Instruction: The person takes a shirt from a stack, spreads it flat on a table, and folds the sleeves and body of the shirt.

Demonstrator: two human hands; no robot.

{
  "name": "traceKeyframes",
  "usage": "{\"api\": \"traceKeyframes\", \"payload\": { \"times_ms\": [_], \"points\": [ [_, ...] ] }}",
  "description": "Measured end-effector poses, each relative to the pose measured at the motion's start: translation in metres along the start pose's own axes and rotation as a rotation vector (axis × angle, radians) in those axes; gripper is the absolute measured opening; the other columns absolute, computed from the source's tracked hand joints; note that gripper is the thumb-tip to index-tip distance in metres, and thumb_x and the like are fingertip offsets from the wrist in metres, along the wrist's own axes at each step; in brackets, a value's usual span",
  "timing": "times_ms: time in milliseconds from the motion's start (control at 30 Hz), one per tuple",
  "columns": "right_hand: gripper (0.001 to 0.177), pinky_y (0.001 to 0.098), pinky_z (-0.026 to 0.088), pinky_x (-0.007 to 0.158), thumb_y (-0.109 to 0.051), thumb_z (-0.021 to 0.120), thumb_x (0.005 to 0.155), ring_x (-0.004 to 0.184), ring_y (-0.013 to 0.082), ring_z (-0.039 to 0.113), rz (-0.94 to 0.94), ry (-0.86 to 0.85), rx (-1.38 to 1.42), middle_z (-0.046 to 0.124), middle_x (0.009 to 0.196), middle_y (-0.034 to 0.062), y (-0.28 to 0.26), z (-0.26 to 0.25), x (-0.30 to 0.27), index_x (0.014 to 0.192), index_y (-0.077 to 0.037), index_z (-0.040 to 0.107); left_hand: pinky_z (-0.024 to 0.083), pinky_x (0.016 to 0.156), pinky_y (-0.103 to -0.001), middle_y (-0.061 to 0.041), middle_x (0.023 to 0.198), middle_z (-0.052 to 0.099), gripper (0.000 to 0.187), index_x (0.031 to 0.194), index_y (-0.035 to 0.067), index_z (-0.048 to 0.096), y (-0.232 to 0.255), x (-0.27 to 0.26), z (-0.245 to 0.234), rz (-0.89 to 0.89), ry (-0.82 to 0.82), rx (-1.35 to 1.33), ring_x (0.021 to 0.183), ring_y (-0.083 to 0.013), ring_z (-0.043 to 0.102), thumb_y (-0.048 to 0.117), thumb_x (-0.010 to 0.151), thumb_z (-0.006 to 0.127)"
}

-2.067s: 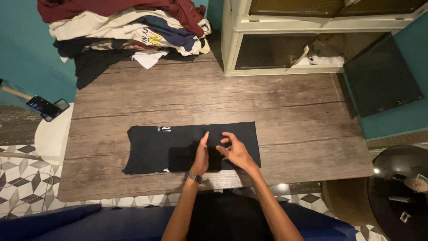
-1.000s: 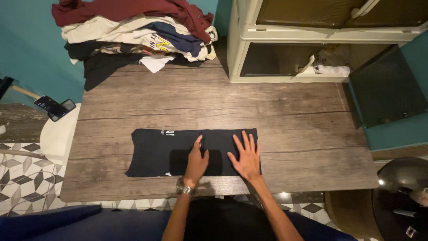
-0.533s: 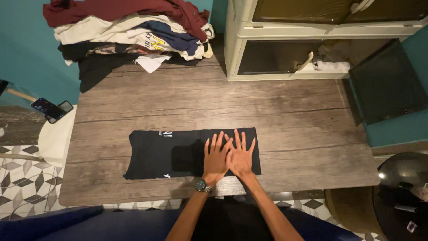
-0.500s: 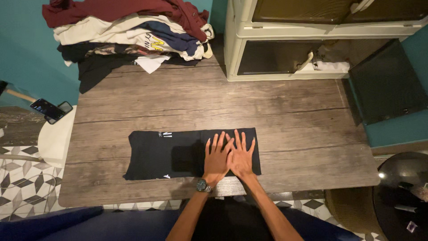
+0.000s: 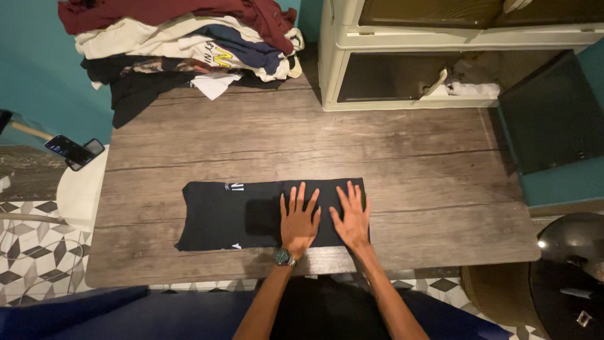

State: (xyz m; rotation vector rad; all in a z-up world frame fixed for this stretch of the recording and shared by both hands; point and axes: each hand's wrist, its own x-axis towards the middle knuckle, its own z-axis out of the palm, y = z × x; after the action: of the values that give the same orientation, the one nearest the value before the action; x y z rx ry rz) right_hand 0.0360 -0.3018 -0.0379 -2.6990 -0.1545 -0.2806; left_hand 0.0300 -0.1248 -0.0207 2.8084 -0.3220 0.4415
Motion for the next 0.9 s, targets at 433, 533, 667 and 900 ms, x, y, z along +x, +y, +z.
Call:
{"api": "traceKeyframes", "payload": {
  "times_ms": [433,533,667,900],
  "points": [
    [0.043,0.0413,0.052,0.082,-0.036,0.082,0.085,0.095,0.0344,0.067,0.400,-0.006,0.243,0.070,0.103,0.0162,0.091,0.017,-0.015,0.111,-0.004,0.069,0.019,0.124,-0.056,-0.014,0.162,0.039,0.056,0.151,0.024,0.051,0.003,-0.004,0.000,-0.002,0.096,-0.040,0.150,-0.0331,0.035,0.038,0.097,0.058],
    [0.041,0.0445,0.047,0.082,-0.019,0.087,0.096,0.079,0.0315,0.051,0.476,-0.065,0.757,0.053,0.087,0.0311,0.117,0.048,-0.003,0.096,0.010,0.058,0.019,0.122,-0.056,-0.024,0.161,0.037,0.063,0.152,0.011,0.049,0.004,-0.004,-0.006,-0.031,0.090,-0.073,0.148,-0.0400,0.034,0.039,0.097,0.059],
    [0.032,0.0292,0.055,0.082,-0.013,0.080,0.080,0.092,0.0144,0.067,0.643,-0.155,1.164,0.073,0.101,0.0078,0.130,0.054,0.007,0.107,-0.008,0.064,0.019,0.122,-0.056,-0.024,0.161,0.037,0.064,0.152,0.008,0.048,0.004,-0.002,-0.006,-0.022,0.116,-0.068,0.148,-0.0400,0.035,0.039,0.097,0.058],
    [0.023,0.0293,0.050,0.077,-0.014,0.081,0.084,0.084,0.0136,0.061,0.629,-0.289,0.992,0.066,0.091,0.0029,0.118,0.030,0.006,0.100,-0.005,0.067,0.018,0.123,-0.057,-0.021,0.161,0.038,0.064,0.151,0.005,0.048,0.002,-0.007,-0.003,-0.030,0.081,-0.045,0.148,-0.0376,0.034,0.041,0.098,0.056]
  ]
}}
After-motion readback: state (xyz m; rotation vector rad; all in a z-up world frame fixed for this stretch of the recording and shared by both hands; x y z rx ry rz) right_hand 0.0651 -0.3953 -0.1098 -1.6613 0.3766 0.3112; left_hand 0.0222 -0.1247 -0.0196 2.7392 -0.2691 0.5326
